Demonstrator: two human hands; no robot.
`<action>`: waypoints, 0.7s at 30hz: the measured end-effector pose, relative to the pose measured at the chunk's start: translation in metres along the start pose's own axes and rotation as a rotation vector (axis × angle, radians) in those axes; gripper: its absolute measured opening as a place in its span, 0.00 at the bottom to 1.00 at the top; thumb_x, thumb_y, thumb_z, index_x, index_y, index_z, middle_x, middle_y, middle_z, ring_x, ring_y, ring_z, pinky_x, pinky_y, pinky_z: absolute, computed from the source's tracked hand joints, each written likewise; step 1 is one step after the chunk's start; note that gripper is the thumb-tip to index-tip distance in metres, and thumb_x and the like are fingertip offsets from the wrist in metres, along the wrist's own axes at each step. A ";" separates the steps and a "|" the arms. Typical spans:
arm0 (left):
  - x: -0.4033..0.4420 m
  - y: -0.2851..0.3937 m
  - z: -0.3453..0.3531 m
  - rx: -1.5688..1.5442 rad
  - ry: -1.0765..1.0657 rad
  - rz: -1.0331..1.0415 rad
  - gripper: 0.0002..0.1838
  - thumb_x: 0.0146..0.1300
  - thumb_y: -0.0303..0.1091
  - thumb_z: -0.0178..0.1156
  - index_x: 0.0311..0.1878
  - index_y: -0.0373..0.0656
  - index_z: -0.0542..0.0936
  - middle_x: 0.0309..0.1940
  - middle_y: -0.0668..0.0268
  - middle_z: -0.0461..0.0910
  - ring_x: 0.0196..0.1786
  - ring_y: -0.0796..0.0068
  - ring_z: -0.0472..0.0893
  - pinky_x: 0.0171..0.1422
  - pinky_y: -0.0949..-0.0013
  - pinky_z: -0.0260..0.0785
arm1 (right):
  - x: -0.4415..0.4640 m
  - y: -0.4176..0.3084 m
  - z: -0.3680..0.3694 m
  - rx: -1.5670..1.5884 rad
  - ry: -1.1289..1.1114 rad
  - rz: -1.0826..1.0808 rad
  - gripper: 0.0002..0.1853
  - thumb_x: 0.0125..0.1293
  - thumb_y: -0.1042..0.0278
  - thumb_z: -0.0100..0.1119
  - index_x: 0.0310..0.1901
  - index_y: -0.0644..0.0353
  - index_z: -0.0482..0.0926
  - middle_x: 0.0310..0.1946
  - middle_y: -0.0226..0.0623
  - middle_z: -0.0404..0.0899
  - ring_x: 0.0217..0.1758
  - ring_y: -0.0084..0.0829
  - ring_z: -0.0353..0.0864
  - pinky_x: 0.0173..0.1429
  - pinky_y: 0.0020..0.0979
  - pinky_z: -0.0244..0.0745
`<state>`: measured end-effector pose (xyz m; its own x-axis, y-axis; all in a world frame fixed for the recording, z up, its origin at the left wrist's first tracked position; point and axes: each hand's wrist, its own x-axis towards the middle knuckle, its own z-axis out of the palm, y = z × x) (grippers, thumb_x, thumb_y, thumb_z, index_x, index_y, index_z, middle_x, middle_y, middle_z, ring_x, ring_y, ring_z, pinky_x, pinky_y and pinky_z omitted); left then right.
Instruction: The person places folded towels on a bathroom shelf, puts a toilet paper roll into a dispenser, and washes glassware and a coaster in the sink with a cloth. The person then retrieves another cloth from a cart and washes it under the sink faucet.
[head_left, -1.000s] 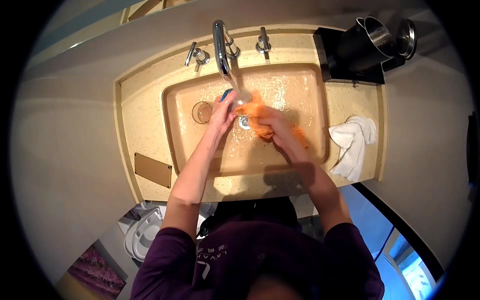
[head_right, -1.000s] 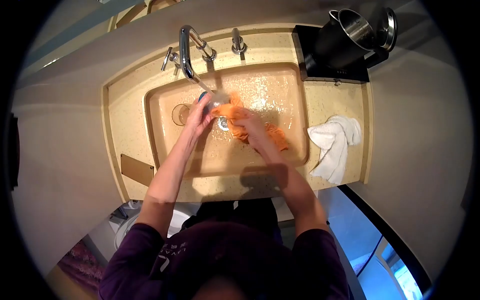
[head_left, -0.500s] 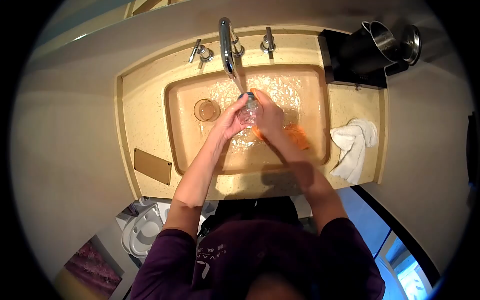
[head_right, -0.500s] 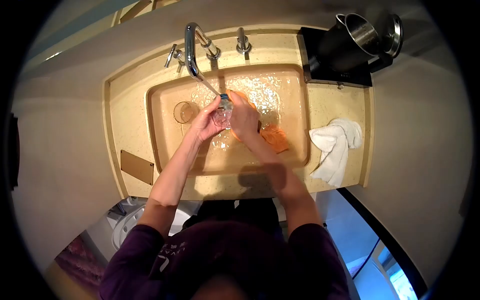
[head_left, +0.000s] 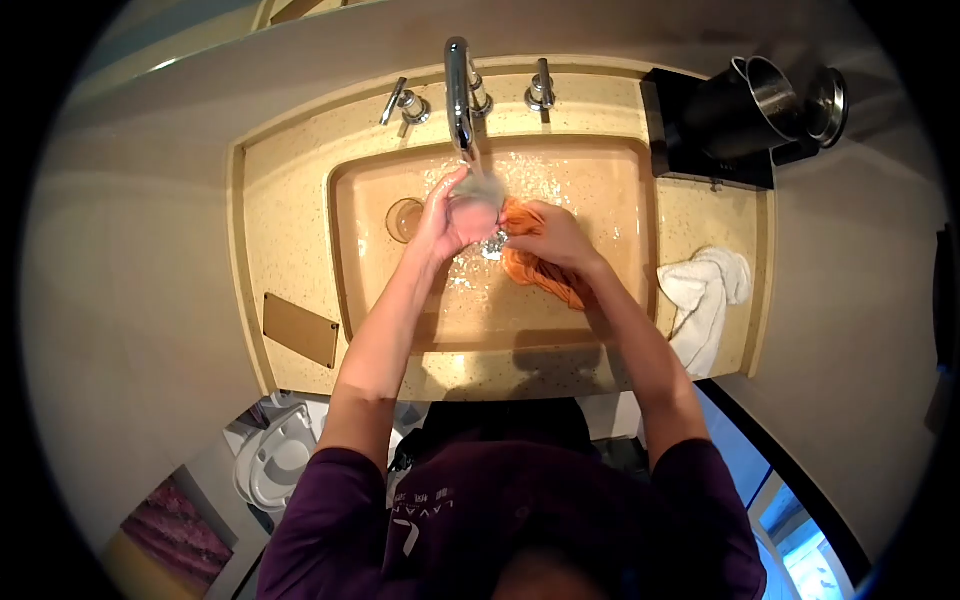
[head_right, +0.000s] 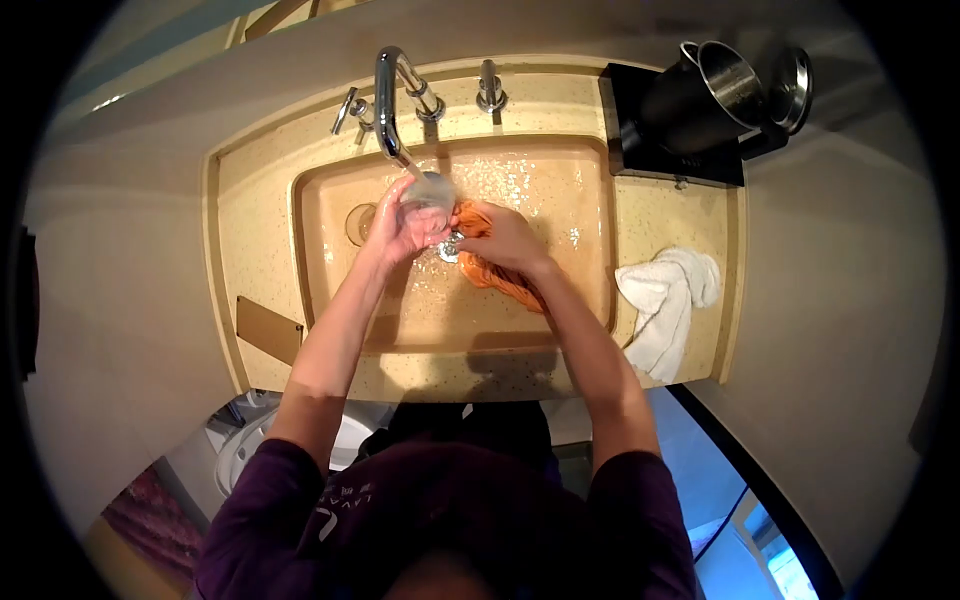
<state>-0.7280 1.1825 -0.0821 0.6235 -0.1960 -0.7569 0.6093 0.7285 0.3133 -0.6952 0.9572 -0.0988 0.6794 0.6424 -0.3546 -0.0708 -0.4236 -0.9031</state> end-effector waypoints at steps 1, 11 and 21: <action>0.006 0.000 -0.004 0.004 0.026 0.025 0.34 0.64 0.61 0.62 0.59 0.38 0.77 0.43 0.49 0.85 0.40 0.58 0.88 0.42 0.59 0.84 | -0.011 0.003 0.002 -0.025 0.102 0.050 0.33 0.56 0.57 0.77 0.60 0.66 0.78 0.49 0.46 0.86 0.53 0.36 0.85 0.59 0.37 0.78; 0.019 -0.018 -0.017 -0.366 -0.117 -0.054 0.30 0.67 0.59 0.62 0.59 0.42 0.78 0.53 0.51 0.82 0.52 0.48 0.83 0.50 0.48 0.83 | -0.081 0.058 0.055 0.333 0.379 0.138 0.21 0.67 0.70 0.65 0.59 0.70 0.78 0.49 0.44 0.86 0.49 0.32 0.84 0.56 0.34 0.77; 0.037 -0.036 -0.016 -0.149 -0.205 0.319 0.38 0.61 0.33 0.72 0.69 0.39 0.62 0.66 0.47 0.70 0.69 0.41 0.73 0.65 0.28 0.74 | -0.076 0.029 0.072 0.395 0.419 0.205 0.24 0.67 0.73 0.63 0.63 0.72 0.75 0.54 0.45 0.82 0.57 0.32 0.80 0.64 0.31 0.73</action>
<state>-0.7344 1.1596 -0.1308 0.8635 -0.0606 -0.5008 0.3013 0.8581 0.4157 -0.8016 0.9419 -0.1158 0.8471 0.2327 -0.4777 -0.4416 -0.1917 -0.8765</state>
